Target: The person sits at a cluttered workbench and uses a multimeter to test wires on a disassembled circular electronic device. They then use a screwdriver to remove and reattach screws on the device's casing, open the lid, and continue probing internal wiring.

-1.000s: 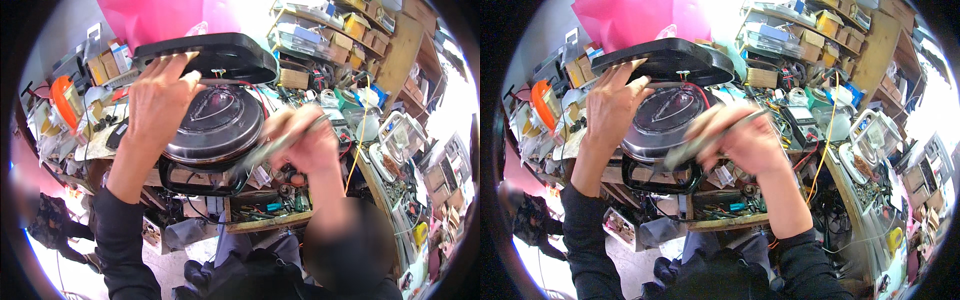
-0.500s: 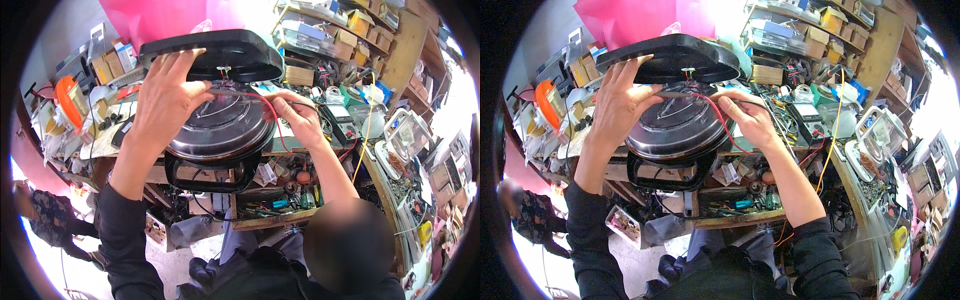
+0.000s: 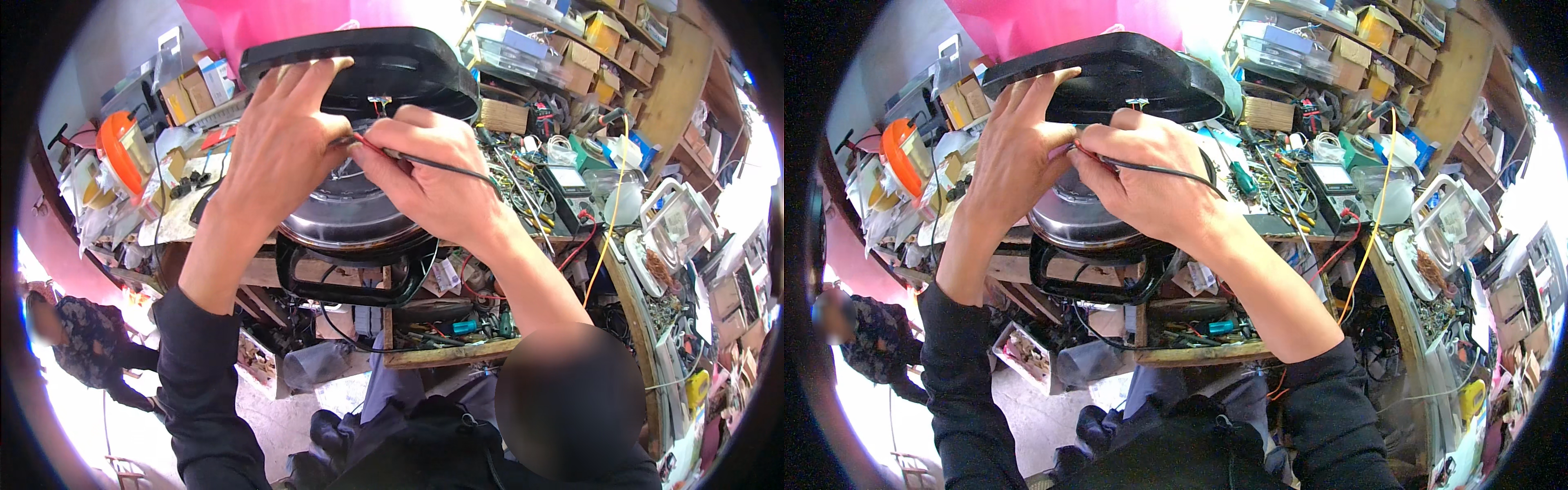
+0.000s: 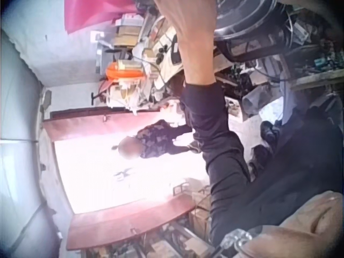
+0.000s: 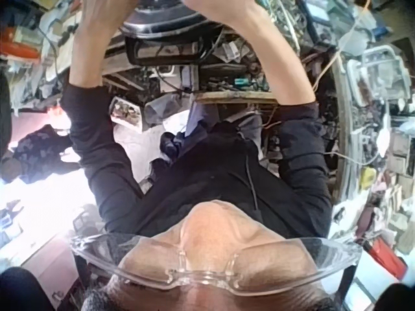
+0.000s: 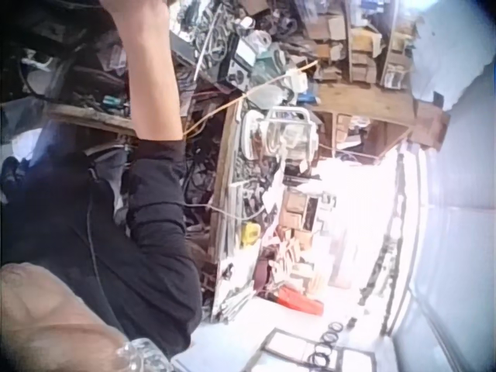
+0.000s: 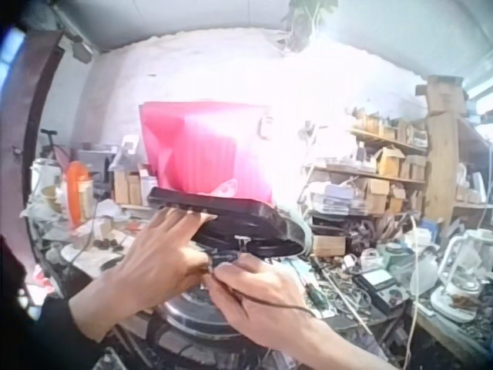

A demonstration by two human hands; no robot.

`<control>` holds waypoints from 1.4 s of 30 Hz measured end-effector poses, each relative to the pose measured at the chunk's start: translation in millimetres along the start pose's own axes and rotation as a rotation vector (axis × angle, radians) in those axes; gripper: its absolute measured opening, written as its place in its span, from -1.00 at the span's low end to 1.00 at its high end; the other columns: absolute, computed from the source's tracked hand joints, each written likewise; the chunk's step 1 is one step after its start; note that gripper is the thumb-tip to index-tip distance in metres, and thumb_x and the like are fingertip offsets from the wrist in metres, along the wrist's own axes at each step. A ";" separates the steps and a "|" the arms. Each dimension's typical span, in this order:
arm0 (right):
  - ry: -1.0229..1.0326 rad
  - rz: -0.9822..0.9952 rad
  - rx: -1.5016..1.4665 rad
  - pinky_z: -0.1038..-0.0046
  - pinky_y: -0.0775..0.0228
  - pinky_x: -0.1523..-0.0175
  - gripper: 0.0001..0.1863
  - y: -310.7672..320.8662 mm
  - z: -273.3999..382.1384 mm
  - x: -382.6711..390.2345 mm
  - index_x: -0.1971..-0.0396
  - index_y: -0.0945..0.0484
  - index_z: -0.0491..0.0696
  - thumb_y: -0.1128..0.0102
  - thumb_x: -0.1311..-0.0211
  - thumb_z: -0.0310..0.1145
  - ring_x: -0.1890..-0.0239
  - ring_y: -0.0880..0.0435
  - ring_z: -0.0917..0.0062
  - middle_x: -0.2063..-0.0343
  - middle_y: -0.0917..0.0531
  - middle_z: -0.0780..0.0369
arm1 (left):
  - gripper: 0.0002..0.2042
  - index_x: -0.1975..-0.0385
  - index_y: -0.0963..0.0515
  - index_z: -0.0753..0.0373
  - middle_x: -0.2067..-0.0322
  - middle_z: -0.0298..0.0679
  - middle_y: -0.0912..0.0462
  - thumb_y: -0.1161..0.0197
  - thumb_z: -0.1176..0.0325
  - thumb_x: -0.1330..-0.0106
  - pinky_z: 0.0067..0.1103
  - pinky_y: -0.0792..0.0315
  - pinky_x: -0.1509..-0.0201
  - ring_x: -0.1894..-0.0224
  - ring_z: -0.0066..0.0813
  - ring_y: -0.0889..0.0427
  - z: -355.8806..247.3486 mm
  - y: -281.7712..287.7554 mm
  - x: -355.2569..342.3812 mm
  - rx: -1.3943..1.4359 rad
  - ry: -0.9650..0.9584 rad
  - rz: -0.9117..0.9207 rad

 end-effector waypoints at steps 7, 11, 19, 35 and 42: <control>-0.217 0.045 -0.299 0.27 -0.55 0.14 -0.69 4.9 -36.4 5.5 0.27 -0.69 -0.20 -0.11 -0.42 -0.26 0.33 -0.73 0.12 0.39 -0.73 -0.02 | -0.79 0.29 -0.75 0.23 -0.32 -0.16 -0.45 -0.48 0.39 -0.05 -0.20 -0.33 -0.38 -0.33 0.01 -0.39 6.5 0.3 9.6 0.082 0.043 0.018; -0.340 -0.093 -0.099 0.23 -0.56 0.18 -0.85 -7.5 -81.4 25.1 0.20 -0.63 -0.18 -0.18 -0.36 -0.43 0.31 -0.73 0.04 0.39 -0.71 -0.06 | -0.82 0.32 -0.74 0.26 -0.33 -0.19 -0.44 -0.48 0.38 -0.07 -0.22 -0.32 -0.40 -0.36 -0.02 -0.38 9.1 -1.4 9.2 0.123 0.047 0.022; -0.347 -0.072 0.055 0.38 -0.58 0.14 -0.84 -35.6 -137.1 25.4 0.11 -0.68 -0.08 -0.18 -0.40 -0.45 0.34 -0.77 0.27 0.41 -0.73 0.04 | -0.84 0.34 -0.73 0.26 -0.33 -0.18 -0.44 -0.46 0.38 -0.10 -0.24 -0.33 -0.39 -0.32 -0.03 -0.41 11.1 0.2 7.3 0.116 -0.049 0.014; -0.214 0.140 0.286 0.21 -0.57 -0.03 -0.81 -54.9 -164.8 13.7 0.17 -0.69 -0.07 -0.15 -0.39 -0.34 0.13 -0.72 0.09 0.23 -0.75 0.05 | -0.87 0.37 -0.75 0.24 -0.28 -0.27 -0.50 -0.45 0.36 -0.12 -0.26 -0.40 -0.33 -0.25 -0.08 -0.49 10.1 5.7 16.8 0.139 -0.016 0.046; -0.152 0.198 0.349 0.14 -0.55 0.01 -0.86 -59.9 -147.4 10.6 0.22 -0.66 -0.03 -0.17 -0.34 -0.34 0.16 -0.71 0.07 0.26 -0.72 0.07 | -0.87 0.37 -0.73 0.26 -0.29 -0.23 -0.50 -0.44 0.37 -0.14 -0.25 -0.39 -0.34 -0.26 -0.08 -0.50 10.5 8.8 15.8 0.142 -0.040 0.051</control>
Point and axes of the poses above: each hand's wrist, its own x-axis away from the middle knuckle, its own y-axis out of the back of the hand, z = x × y, the point moved 6 cm from there along -x, towards the middle knuckle
